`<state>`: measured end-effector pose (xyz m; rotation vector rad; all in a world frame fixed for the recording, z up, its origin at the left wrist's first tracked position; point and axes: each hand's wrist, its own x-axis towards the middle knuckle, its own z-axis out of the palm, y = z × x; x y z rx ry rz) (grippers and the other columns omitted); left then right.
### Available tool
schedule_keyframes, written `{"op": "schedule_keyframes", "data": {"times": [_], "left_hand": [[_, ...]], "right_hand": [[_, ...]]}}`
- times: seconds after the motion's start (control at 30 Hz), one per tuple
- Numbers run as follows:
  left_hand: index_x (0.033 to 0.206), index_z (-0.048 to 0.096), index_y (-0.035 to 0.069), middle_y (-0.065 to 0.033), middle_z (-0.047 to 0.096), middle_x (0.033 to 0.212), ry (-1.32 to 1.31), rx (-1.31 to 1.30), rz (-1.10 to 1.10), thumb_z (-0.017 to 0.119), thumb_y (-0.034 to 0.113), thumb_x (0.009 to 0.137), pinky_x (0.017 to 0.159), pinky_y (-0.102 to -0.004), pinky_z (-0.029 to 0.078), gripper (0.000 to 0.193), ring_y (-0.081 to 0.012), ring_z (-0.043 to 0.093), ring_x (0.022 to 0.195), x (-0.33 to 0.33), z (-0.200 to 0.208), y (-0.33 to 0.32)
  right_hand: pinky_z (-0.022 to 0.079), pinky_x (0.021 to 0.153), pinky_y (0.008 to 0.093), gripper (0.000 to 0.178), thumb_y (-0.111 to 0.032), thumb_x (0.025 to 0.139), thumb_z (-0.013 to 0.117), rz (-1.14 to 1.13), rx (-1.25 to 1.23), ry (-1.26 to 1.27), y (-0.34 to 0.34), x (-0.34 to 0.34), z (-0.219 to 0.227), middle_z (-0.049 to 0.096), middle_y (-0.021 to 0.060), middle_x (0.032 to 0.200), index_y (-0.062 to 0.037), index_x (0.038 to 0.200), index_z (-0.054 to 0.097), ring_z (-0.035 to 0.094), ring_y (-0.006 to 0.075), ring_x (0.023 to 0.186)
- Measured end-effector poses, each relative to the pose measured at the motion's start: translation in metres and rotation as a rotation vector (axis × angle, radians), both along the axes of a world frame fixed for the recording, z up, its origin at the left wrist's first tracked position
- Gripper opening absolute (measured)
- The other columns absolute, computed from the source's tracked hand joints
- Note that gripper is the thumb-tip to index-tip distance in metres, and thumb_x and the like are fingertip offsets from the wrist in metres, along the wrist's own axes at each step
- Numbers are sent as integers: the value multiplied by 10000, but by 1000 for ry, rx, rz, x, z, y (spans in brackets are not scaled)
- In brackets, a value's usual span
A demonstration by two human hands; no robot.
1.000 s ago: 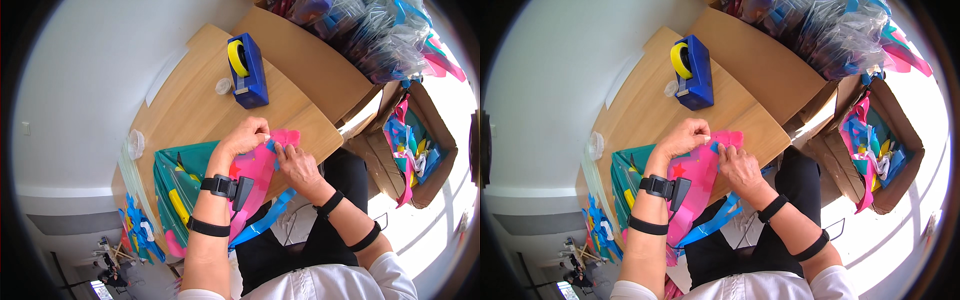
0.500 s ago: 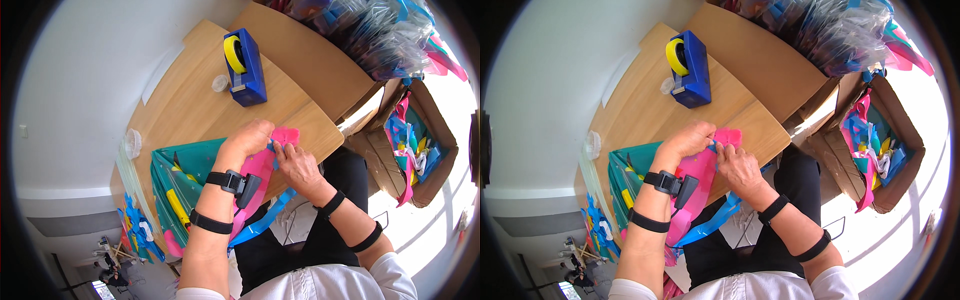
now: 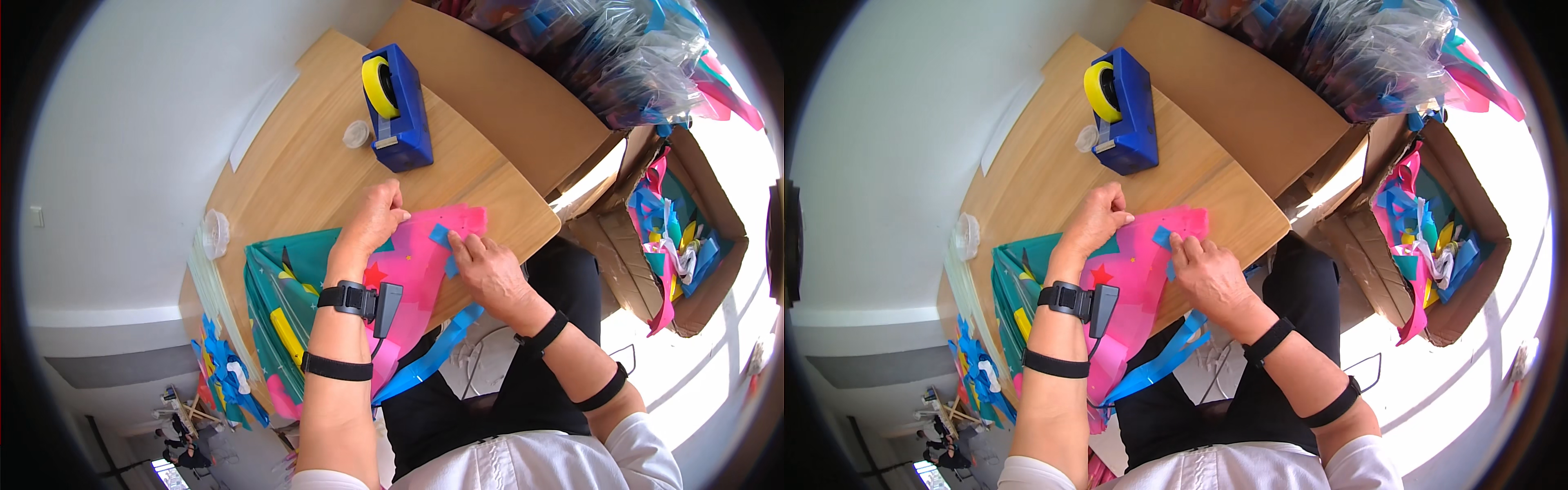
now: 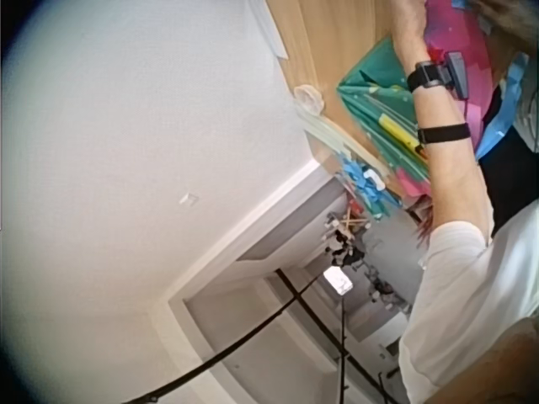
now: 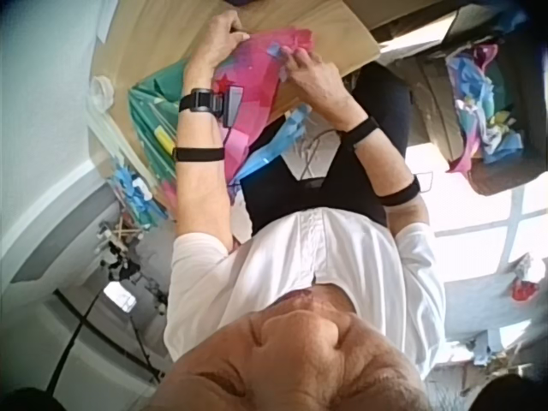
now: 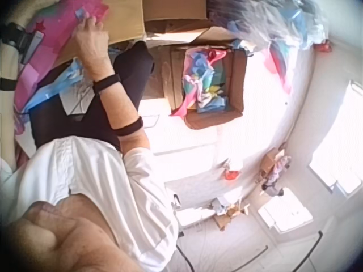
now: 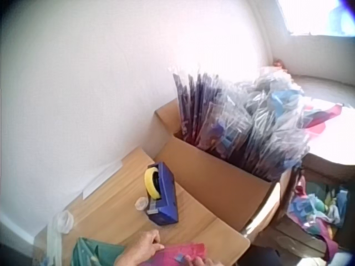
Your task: The recorder is assembling a colorful kite by taping plastic pieces together.
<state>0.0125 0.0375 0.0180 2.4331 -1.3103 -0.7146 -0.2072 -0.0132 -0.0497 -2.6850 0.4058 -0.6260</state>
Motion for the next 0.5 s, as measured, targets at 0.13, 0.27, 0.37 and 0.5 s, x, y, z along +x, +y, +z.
{"op": "schedule_keyframes", "data": {"times": [0.13, 0.27, 0.37, 0.5], "left_hand": [[956, 610, -17, -183, 638, 934, -46, -308, -52, 691, 124, 824, 784, -385, 498, 209, -312, 615, 859, -3, 0, 9], [1141, 620, 7, -160, 650, 1055, -9, -287, -305, 680, 294, 855, 924, -374, 459, 410, -311, 589, 1013, -13, 13, 23], [1163, 632, 28, -126, 664, 1053, 181, -151, -318, 708, 311, 831, 926, -365, 453, 443, -287, 580, 1026, -35, 44, 32], [985, 686, 35, -140, 675, 944, 266, 6, -290, 704, 126, 743, 809, -374, 498, 259, -308, 620, 929, -47, 58, 74]], "right_hand": [[504, 621, 349, 541, -72, 725, 588, 101, 61, -155, -2, -14, 9, 519, 105, 846, 72, 1244, 528, 574, 241, 714], [506, 634, 351, 579, -38, 681, 609, 206, 118, -286, 4, -25, 27, 520, 111, 856, 81, 1241, 522, 569, 252, 711], [512, 649, 353, 588, 5, 668, 608, 228, 208, -334, 10, -35, 37, 541, 114, 847, 67, 1247, 529, 578, 271, 713], [515, 667, 332, 484, 69, 765, 568, 175, 589, -388, 17, -40, 36, 593, 119, 831, 29, 1247, 555, 617, 237, 747]]}}
